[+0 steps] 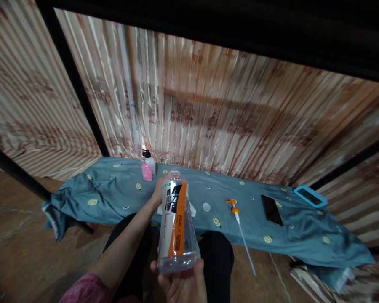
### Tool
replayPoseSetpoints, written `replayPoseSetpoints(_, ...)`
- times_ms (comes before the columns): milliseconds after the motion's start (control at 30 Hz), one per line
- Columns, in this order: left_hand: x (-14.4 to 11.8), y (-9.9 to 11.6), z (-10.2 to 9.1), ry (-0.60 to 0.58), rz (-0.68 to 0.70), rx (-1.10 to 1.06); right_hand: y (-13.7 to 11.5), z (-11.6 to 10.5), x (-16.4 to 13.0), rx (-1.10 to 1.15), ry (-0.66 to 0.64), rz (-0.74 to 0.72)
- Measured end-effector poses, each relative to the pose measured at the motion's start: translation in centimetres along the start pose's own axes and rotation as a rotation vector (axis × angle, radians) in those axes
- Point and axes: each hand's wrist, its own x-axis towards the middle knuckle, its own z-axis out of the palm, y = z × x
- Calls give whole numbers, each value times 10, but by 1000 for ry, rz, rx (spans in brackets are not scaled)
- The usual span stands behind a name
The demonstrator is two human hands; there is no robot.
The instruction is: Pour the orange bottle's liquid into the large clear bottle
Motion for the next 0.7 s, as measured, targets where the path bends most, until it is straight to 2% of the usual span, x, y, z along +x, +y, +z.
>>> replayPoseSetpoints(700,0,3,-2,5,13,54,4,-9,1,-13,-2,-17)
